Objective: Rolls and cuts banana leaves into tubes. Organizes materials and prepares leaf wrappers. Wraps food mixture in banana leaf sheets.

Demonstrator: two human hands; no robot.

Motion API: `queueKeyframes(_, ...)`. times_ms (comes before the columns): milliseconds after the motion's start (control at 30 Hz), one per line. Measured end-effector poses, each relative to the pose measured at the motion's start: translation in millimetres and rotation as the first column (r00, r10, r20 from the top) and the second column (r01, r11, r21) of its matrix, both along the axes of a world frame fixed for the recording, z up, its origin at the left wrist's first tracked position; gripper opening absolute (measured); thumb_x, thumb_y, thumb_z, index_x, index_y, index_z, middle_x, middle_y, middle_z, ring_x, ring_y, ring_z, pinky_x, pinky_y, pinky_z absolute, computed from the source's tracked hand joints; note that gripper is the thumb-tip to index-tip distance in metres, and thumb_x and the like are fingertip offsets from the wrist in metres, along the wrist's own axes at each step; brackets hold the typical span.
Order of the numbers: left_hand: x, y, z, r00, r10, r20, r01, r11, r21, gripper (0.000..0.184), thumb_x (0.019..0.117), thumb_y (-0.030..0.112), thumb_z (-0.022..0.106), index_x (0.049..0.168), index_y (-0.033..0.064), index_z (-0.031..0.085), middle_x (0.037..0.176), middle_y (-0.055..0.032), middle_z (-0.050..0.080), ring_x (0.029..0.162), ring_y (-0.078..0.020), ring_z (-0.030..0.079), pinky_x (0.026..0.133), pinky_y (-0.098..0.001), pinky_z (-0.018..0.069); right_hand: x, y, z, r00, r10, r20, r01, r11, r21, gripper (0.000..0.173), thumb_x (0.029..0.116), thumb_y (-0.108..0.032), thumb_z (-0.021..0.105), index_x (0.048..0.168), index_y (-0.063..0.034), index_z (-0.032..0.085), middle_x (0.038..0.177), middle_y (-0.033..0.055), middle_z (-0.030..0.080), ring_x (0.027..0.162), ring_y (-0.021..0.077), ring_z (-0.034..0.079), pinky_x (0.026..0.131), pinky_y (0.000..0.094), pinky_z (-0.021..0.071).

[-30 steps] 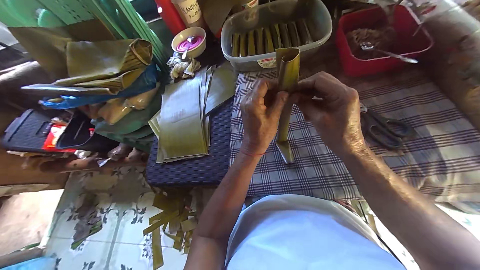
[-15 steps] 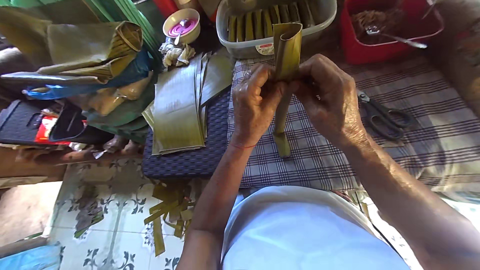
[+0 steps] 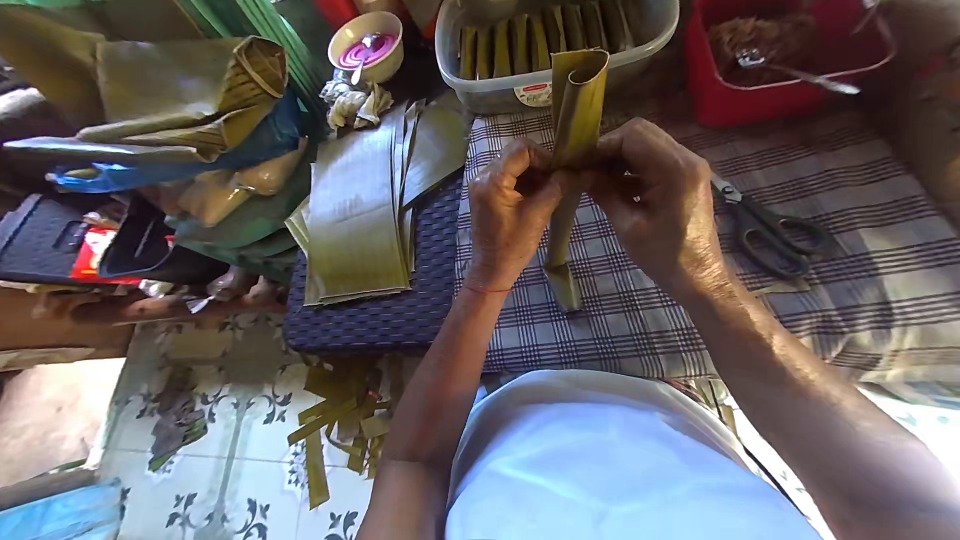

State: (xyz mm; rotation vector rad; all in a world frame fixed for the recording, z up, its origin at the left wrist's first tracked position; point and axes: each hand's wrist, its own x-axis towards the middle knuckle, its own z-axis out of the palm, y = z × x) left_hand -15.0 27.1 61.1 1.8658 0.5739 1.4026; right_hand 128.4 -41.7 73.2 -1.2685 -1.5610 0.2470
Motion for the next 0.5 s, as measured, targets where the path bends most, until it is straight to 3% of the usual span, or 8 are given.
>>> queueKeyframes(167, -8, 1, 1, 0.999, -0.040, -0.034, 0.041, 0.999, 0.008, 0.005, 0.0896, -0.003, 0.068, 0.093, -0.0013, 0.066, 0.085, 0.0001, 0.066, 0.076, -0.0011, 0.062, 0.071, -0.0189, 0.0548, -16, -1, -5, 0.969, -0.153, 0.193, 0.140, 0.987, 0.078, 0.015, 0.0984, -0.009, 0.058, 0.103, 0.0040, 0.065, 0.096, 0.0184, 0.063, 0.078, 0.0255, 0.064, 0.065, 0.0363, 0.0537)
queueKeyframes(233, -8, 2, -1, 0.998, -0.049, -0.033, 0.049, 0.999, 0.000, 0.006, 0.0902, -0.001, 0.069, 0.093, 0.0015, 0.064, 0.086, 0.0029, 0.066, 0.078, -0.0005, 0.063, 0.073, -0.0189, 0.0553, -20, 0, -7, 0.962, -0.172, 0.213, 0.159, 0.984, 0.077, 0.014, 0.0993, -0.008, 0.058, 0.101, 0.0042, 0.064, 0.095, 0.0185, 0.061, 0.077, 0.0277, 0.064, 0.063, 0.0377, 0.0536)
queueKeyframes(333, -8, 2, -3, 0.999, -0.051, -0.020, 0.051, 0.999, 0.007, 0.007, 0.0899, -0.001, 0.069, 0.095, 0.0011, 0.064, 0.088, 0.0030, 0.067, 0.079, -0.0005, 0.064, 0.075, -0.0188, 0.0555, -18, -2, -11, 0.978, -0.130, 0.161, 0.117, 0.990, 0.084, 0.015, 0.1016, -0.011, 0.058, 0.104, 0.0033, 0.064, 0.095, 0.0159, 0.062, 0.077, 0.0226, 0.065, 0.064, 0.0329, 0.0541)
queueKeyframes(433, -4, 2, -3, 0.997, -0.076, -0.008, 0.076, 0.997, 0.022, 0.005, 0.0899, -0.001, 0.068, 0.094, 0.0014, 0.064, 0.086, 0.0040, 0.065, 0.078, 0.0008, 0.062, 0.073, -0.0178, 0.0546, 7, -22, -8, 0.984, -0.102, 0.147, 0.111, 0.992, -0.053, 0.021, 0.1047, -0.017, 0.057, 0.112, 0.0012, 0.066, 0.102, 0.0128, 0.068, 0.081, 0.0150, 0.067, 0.070, 0.0282, 0.0573)
queueKeyframes(500, -2, 4, -4, 0.997, -0.083, 0.000, 0.083, 0.996, 0.016, 0.006, 0.0897, 0.000, 0.069, 0.094, 0.0004, 0.065, 0.087, 0.0026, 0.066, 0.078, 0.0003, 0.062, 0.073, -0.0181, 0.0548, 41, -48, -6, 0.926, -0.158, 0.342, 0.251, 0.936, -0.246, 0.027, 0.1062, -0.020, 0.055, 0.124, -0.0008, 0.063, 0.110, 0.0171, 0.070, 0.090, 0.0288, 0.071, 0.075, 0.0462, 0.0590)
